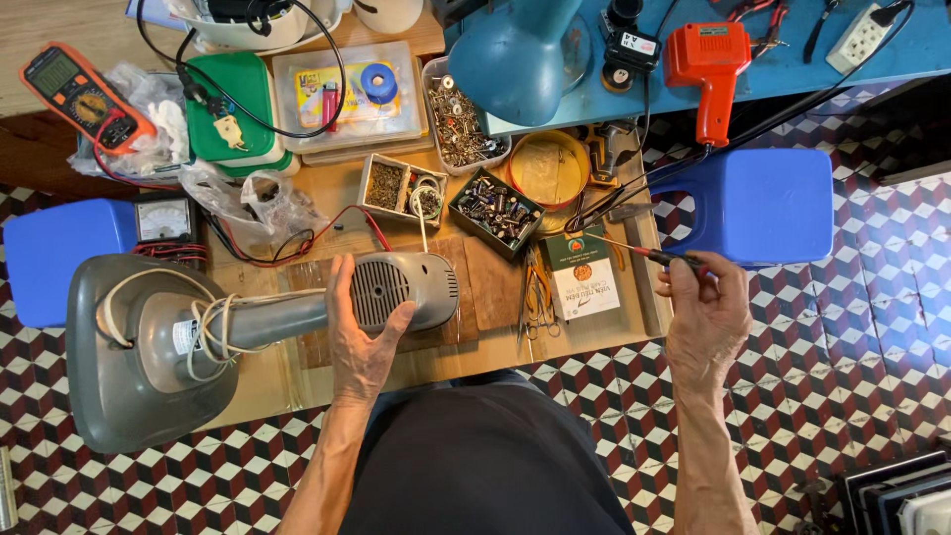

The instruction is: The person disassembles a standing fan motor on a workbench. They use pliers to remove a zip tie, then use a screwdriver to remove screws from the motor housing and internal components. The person removes the rear motor cover and continues to unscrew parts of the motor assembly.

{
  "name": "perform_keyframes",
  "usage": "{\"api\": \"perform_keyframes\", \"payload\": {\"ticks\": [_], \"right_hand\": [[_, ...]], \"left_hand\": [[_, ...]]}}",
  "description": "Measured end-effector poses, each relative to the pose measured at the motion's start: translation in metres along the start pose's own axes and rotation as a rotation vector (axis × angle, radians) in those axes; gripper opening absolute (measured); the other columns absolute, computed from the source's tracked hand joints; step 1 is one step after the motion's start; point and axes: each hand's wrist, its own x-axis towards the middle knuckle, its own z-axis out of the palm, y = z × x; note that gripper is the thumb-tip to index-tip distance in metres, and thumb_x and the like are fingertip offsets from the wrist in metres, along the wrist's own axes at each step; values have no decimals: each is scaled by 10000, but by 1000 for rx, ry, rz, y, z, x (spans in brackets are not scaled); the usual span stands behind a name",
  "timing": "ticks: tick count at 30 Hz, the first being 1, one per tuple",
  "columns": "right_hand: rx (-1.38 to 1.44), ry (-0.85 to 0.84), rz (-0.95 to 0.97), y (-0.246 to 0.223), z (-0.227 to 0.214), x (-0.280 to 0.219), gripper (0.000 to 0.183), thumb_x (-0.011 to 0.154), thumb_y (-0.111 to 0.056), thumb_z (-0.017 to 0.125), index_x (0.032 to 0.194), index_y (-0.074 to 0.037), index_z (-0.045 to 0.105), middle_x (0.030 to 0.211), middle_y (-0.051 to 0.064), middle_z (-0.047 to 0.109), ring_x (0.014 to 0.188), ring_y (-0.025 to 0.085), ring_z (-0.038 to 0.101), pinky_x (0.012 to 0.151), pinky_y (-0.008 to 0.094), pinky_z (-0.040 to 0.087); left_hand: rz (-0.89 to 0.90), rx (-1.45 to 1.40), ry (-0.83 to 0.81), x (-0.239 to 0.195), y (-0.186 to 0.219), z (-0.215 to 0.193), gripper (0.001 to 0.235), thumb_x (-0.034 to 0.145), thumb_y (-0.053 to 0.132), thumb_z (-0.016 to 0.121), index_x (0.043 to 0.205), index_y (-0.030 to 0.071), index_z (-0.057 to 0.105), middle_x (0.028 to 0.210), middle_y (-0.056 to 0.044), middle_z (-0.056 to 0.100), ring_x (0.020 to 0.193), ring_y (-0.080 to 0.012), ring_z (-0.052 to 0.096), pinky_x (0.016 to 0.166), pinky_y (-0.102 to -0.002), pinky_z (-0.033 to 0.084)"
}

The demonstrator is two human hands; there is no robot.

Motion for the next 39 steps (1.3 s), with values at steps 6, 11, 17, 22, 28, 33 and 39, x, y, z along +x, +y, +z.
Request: {"api": "perform_keyframes", "payload": {"ticks": [6, 11, 17, 22, 28, 33, 39], "right_hand": [[81, -264, -211, -90, 75, -41, 182, 1102, 3, 571, 1277, 36, 535, 1181, 169, 713, 1063, 229, 752, 936, 336, 631], [180, -342, -111, -112, 146, -74, 150, 1077, -27, 573, 1215, 30, 561, 1049, 161, 723, 944, 221, 768, 845, 334, 679], [202, -234, -22, -108, 177, -86, 120, 1091, -68, 585, 1153, 34, 584, 957, 138, 727, 835, 202, 764, 771, 323, 676], [133, -184, -53, -101, 183, -94, 114, 1103, -71, 594, 1142, 34, 576, 959, 146, 724, 854, 203, 769, 771, 311, 668], [-133, -220, -176, -110, 194, -109, 146, 1075, -45, 634, 1191, 21, 575, 1013, 122, 733, 957, 203, 778, 838, 305, 626], [-467, -294, -453, -118, 207, -115, 250, 988, -30, 744, 1191, 17, 606, 996, 122, 714, 950, 204, 773, 807, 273, 655], [-693, -484, -611, -131, 221, -108, 272, 955, -84, 791, 1145, 1, 615, 905, 116, 723, 818, 179, 756, 637, 265, 613]], "left_hand": [[-47, -202, -143, 2, -10, -27, 1047, 801, 545, 806, 1599, 76, 317, 1632, -214, 371, 1494, -336, 408, 1203, -445, 396], [-100, -299, -283, 12, -28, -43, 1143, 718, 562, 842, 1604, 97, 289, 1548, -171, 488, 1444, -309, 490, 1188, -416, 422], [10, -284, -272, 15, -41, -49, 1187, 715, 616, 846, 1615, 66, 302, 1592, -211, 448, 1489, -341, 433, 1220, -442, 374], [17, -296, -285, 16, -50, -47, 1207, 695, 669, 817, 1604, 56, 312, 1504, -189, 531, 1430, -315, 517, 1228, -444, 403], [76, -242, -234, 18, -51, -48, 1189, 714, 652, 836, 1602, 42, 333, 1533, -213, 511, 1443, -343, 498, 1227, -465, 391], [67, -254, -257, 21, -51, -50, 1178, 710, 645, 840, 1593, 46, 340, 1551, -215, 495, 1455, -353, 477, 1214, -463, 388], [106, -233, -253, 20, -55, -50, 1178, 719, 655, 825, 1609, 65, 326, 1556, -206, 498, 1464, -348, 482, 1234, -472, 388]]}}
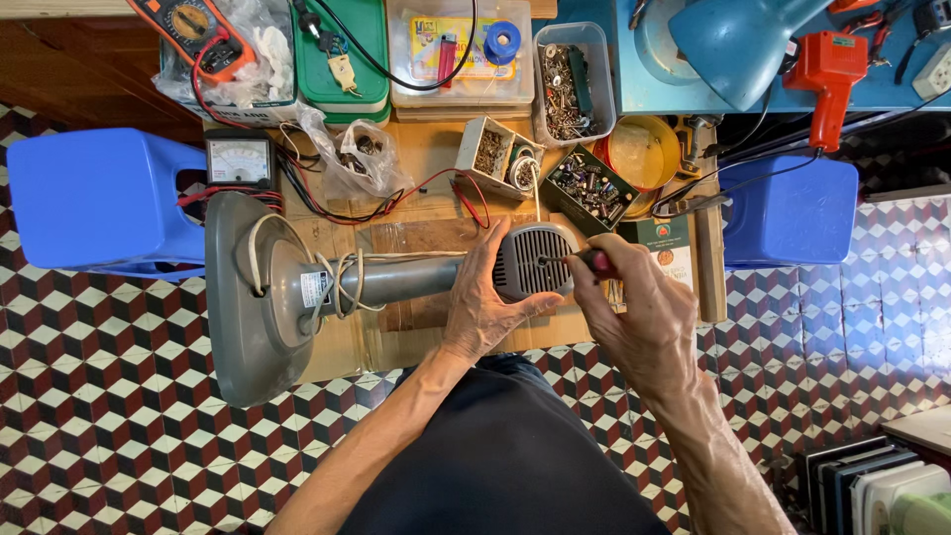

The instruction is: The person disassembles a standing fan motor on a workbench. They use pliers to remove a zip tie, then use a screwdriver to remove screws from the motor housing and internal components. The person removes the rear motor cover and continues to unscrew parts of the motor assembly.

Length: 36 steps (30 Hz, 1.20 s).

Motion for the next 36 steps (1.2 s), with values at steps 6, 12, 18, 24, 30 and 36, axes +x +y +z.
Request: {"api": "perform_keyframes", "payload": {"ticks": [6, 12, 18, 24, 30, 36], "right_hand": [[-21, -84, -12, 0, -5, 10, 270, 956, -111, 763, 1160, -22, 610, 955, 125, 742, 878, 208, 767, 687, 287, 635], [2, -24, 74, 3, -5, 9, 277, 980, -109, 748, 1190, -21, 590, 1009, 129, 745, 963, 229, 769, 765, 312, 650], [50, -234, -99, -6, -10, 21, 284, 941, -78, 721, 1199, -22, 615, 1042, 129, 745, 872, 222, 755, 715, 314, 622], [33, -391, -128, -21, -25, 38, 260, 888, -72, 706, 1138, -48, 639, 1009, 93, 745, 801, 201, 738, 689, 335, 616], [-273, -448, -136, -23, -17, 44, 150, 925, -185, 701, 920, -71, 604, 713, 55, 652, 588, 192, 638, 580, 372, 533], [-328, -437, -188, -27, -8, 47, 295, 961, -267, 725, 805, -72, 568, 646, 66, 595, 583, 231, 619, 546, 399, 483]], "left_hand": [[40, 39, 8, 3, -3, 1, 1192, 714, 666, 826, 1612, 76, 309, 1562, -195, 492, 1464, -338, 485, 1231, -476, 389], [39, 56, 8, 4, -6, 1, 1199, 686, 659, 839, 1598, 79, 318, 1552, -184, 494, 1447, -332, 492, 1221, -478, 384], [48, 63, 5, 4, -8, 1, 1192, 704, 683, 821, 1601, 80, 317, 1566, -186, 486, 1467, -332, 481, 1234, -480, 382], [47, 29, 3, 4, -8, 0, 1197, 703, 712, 795, 1605, 87, 316, 1592, -167, 475, 1479, -320, 474, 1249, -491, 368], [178, 100, 47, 5, -5, 1, 1095, 762, 588, 830, 1591, 84, 322, 1599, -215, 421, 1494, -347, 404, 1260, -509, 332], [331, 217, 28, 5, -3, 20, 567, 972, 341, 789, 1422, 202, 471, 1592, -41, 506, 1509, -182, 436, 1310, -412, 313]]}}
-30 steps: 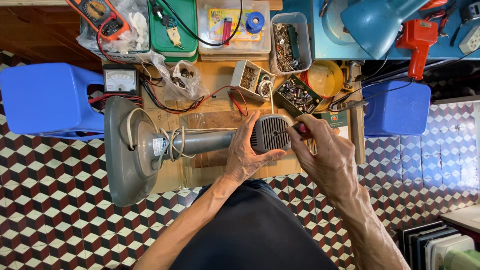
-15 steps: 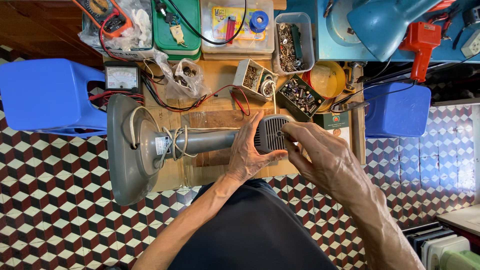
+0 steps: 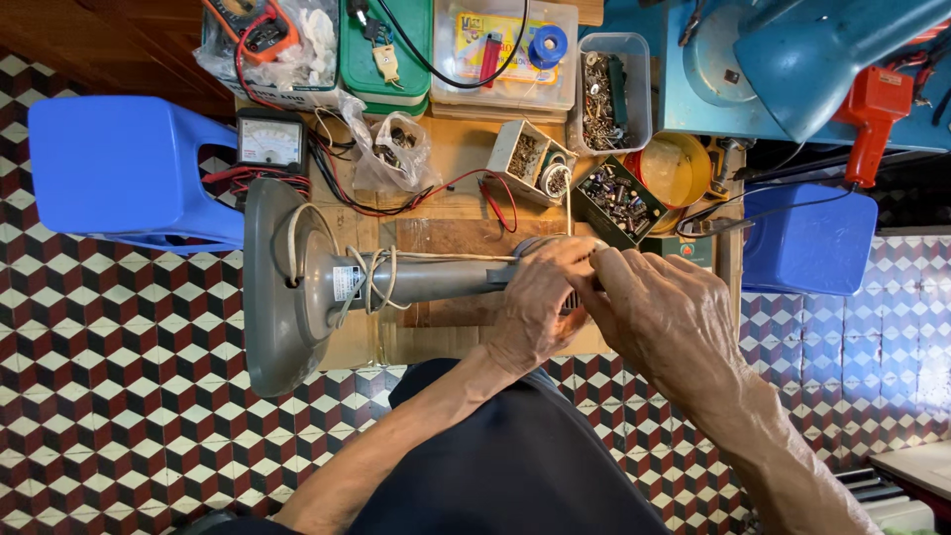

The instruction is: The person disassembles a standing fan motor on a workbench. They use pliers to remove a zip tie, then use a screwdriver to remove screws from the motor housing and internal components. The person removes the rear motor cover and continues to unscrew parts of the motor assembly.

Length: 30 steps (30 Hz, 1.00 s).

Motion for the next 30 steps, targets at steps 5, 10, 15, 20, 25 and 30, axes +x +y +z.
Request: {"api": "perform_keyframes", "payload": {"ticks": [5, 10, 15, 20, 25, 30], "right_hand": [[107, 15, -159, -1, 0, 3, 137, 890, -141, 706, 884, -54, 601, 746, 73, 632, 673, 231, 636, 650, 409, 512], [170, 12, -214, 8, 3, 2, 163, 831, -130, 731, 894, -49, 605, 765, 84, 639, 698, 240, 645, 664, 408, 518], [173, -4, -264, 16, 4, 5, 157, 824, -84, 733, 914, -44, 611, 751, 77, 627, 692, 231, 632, 684, 403, 524], [145, -45, -336, 24, 6, 8, 147, 819, -86, 729, 908, -57, 616, 747, 74, 616, 705, 247, 622, 683, 406, 524], [88, -170, -450, 31, 5, 14, 110, 905, -102, 662, 872, -96, 558, 776, 51, 598, 755, 213, 636, 767, 372, 563], [59, -341, -469, 35, -4, 22, 117, 898, -159, 635, 932, -102, 539, 822, 65, 610, 828, 223, 648, 823, 357, 569]], "left_hand": [[20, 0, -13, 9, -10, -9, 778, 877, 383, 834, 1521, 160, 459, 1594, -52, 477, 1507, -229, 418, 1305, -458, 312], [-151, -284, -15, 13, -13, -15, 976, 765, 579, 793, 1544, 121, 425, 1567, -118, 489, 1481, -289, 465, 1276, -454, 369], [-134, -259, 0, 11, -16, -15, 974, 800, 691, 710, 1544, 125, 435, 1506, -111, 531, 1427, -283, 519, 1249, -445, 400], [-150, -267, 11, 6, -18, -13, 935, 840, 708, 707, 1530, 128, 460, 1486, -99, 564, 1403, -277, 546, 1236, -447, 425], [-143, -304, 38, 7, -16, -9, 953, 768, 688, 747, 1508, 150, 480, 1470, -82, 576, 1405, -277, 547, 1239, -448, 420], [-136, -293, 26, 5, -10, -16, 890, 836, 663, 736, 1509, 144, 473, 1484, -86, 561, 1427, -281, 534, 1246, -453, 419]]}}
